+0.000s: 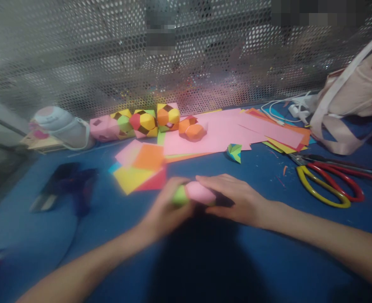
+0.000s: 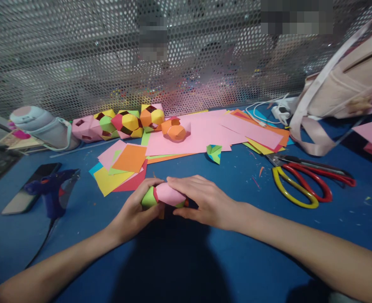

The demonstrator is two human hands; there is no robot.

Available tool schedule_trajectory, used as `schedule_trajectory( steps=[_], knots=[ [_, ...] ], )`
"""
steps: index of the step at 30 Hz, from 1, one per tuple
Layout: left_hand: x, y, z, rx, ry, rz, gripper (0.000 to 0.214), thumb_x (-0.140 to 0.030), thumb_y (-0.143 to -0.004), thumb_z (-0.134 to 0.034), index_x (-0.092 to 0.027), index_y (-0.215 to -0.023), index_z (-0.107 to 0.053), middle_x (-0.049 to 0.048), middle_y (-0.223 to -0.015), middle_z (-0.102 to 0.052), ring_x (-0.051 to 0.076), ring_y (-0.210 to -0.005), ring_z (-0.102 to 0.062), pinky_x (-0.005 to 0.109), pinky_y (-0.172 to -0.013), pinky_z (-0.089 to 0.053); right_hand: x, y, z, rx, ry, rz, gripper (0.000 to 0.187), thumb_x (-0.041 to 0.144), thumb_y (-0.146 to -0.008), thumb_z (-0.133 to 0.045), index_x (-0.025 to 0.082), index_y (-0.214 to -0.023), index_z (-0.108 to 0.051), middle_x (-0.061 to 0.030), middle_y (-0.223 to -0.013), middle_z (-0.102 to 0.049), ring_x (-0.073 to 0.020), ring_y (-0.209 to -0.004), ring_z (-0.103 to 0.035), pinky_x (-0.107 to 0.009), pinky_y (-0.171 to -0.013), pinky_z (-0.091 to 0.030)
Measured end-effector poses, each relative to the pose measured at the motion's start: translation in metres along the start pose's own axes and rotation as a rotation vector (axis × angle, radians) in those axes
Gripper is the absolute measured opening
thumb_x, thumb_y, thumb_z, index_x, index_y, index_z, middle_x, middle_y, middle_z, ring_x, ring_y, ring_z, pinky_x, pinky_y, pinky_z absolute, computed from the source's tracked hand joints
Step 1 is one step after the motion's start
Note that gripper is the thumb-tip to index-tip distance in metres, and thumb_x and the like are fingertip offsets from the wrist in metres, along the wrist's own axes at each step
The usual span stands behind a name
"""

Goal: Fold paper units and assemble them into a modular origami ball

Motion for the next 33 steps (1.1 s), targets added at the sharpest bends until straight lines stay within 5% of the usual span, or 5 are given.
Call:
schedule_trajectory(
  steps=[27,33],
  knots=[
    [0.008,-0.001,0.001,0.002,-0.117,-0.008,0.044,-0.017,-0.071,-0.062,-0.019,-0.114,-0.054,0.0082,-0.104,-0.061,0.025,-0.099,-0.059,0.041,-0.084,-0.050,0.005,-0.001,-0.005,0.072,0.056,0.120,0.056,0.027,-0.089,-0.055,0.021,-0.141,-0.033,-0.0131,-0.130,-0.059,-0.0204,-0.121,-0.055,-0.038,-0.096,-0.046],
    [0.016,-0.005,0.003,0.026,-0.047,0.172,0.065,-0.028,-0.066,-0.068,-0.016,-0.125,-0.041,0.0137,-0.120,-0.054,0.027,-0.102,-0.058,0.041,-0.081,-0.052,-0.001,0.000,-0.005,0.044,0.050,0.057,0.056,0.035,-0.088,-0.057,0.018,-0.138,-0.038,-0.0143,-0.127,-0.061,-0.0223,-0.116,-0.058,-0.039,-0.093,-0.048]
  ],
)
Point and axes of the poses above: each hand's wrist, its own y-axis away from the middle knuckle, its own z-axis out of the back of the hand, x = y × z, the point moved 7 cm from there along -y, towards the middle knuckle
